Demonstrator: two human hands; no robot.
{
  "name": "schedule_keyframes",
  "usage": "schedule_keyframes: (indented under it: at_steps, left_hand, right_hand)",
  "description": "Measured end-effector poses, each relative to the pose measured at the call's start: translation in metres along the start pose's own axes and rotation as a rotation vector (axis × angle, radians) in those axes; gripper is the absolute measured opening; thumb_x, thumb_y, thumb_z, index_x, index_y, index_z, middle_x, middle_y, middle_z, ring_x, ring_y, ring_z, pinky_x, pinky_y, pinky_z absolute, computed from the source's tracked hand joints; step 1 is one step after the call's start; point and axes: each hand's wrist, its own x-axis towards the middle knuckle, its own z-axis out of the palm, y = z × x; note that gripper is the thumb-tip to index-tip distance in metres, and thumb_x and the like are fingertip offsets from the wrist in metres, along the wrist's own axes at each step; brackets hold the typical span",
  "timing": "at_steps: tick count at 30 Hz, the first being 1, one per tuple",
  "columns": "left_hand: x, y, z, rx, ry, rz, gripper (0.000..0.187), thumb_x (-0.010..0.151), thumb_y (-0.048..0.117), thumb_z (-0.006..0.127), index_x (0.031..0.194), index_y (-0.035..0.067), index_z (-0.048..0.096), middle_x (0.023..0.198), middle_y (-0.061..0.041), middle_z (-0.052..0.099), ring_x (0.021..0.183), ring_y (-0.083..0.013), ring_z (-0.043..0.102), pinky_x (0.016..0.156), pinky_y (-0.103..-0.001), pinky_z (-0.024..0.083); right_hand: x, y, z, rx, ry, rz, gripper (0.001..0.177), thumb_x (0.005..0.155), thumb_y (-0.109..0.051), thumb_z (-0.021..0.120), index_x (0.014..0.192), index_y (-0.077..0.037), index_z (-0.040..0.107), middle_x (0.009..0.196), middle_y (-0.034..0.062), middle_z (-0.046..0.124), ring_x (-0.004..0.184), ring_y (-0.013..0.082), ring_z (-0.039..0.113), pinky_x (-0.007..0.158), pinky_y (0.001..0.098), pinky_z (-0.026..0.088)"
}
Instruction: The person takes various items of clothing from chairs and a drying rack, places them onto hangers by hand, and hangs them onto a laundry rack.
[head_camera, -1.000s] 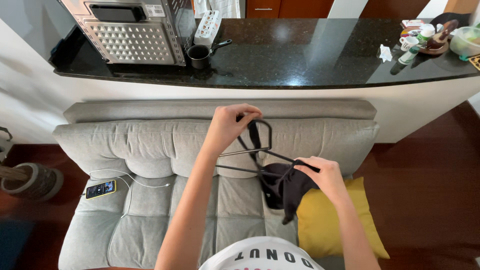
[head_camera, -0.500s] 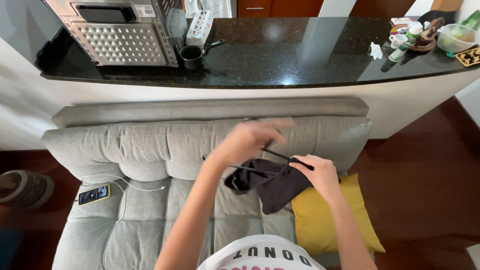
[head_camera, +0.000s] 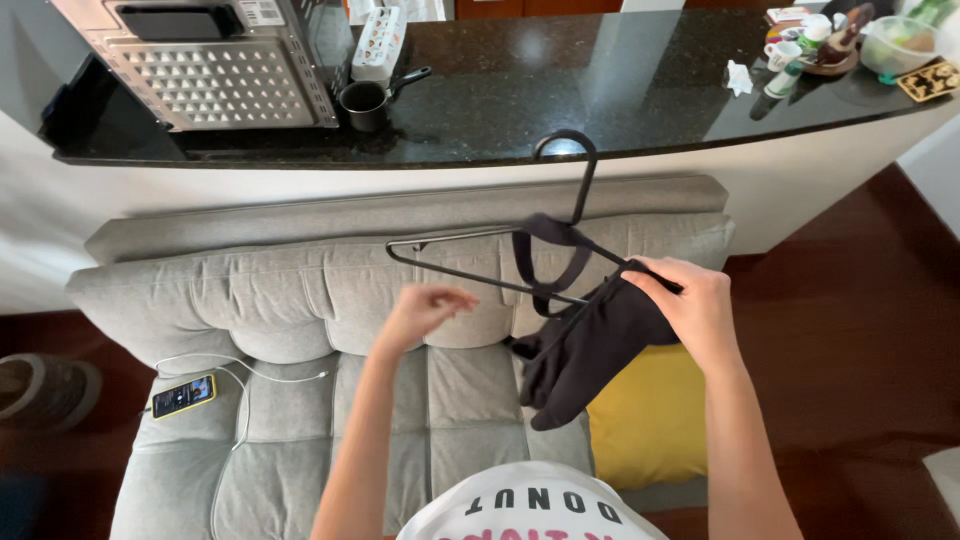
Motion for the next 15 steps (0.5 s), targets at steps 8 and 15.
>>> schedule_keyframes:
  at_steps: [8,15]
  left_hand:
    - [0.052,-0.142,0.101,0.300,-0.056,0.083,0.064,0.081,0.028,0.088,0.136,0.010,0.062,0.132,-0.015,0.066,0.125,-0.0331,0.064,0.103,-0.045,0.055]
    - [0.084,-0.179,0.168,0.422,-0.251,0.100,0.041,0.081,0.034,0.083,0.118,0.020,0.071,0.138,-0.006,0.063,0.127,-0.0343,0.062,0.107,-0.048,0.052]
  right_hand:
    - [-0.001,0.004,-0.013,0.056,-0.004,-0.009,0.017,0.090,-0.017,0.081,0.107,-0.013,0.082,0.098,0.0081,0.080,0.100,0.0235,0.075,0.087,0.0323,0.058]
    - [-0.004,-0.005,-0.042,0.061,0.043,-0.054,0.017,0.088,-0.011,0.083,0.105,-0.008,0.081,0.094,0.0124,0.079,0.094,0.0274,0.076,0.084,0.0366,0.058]
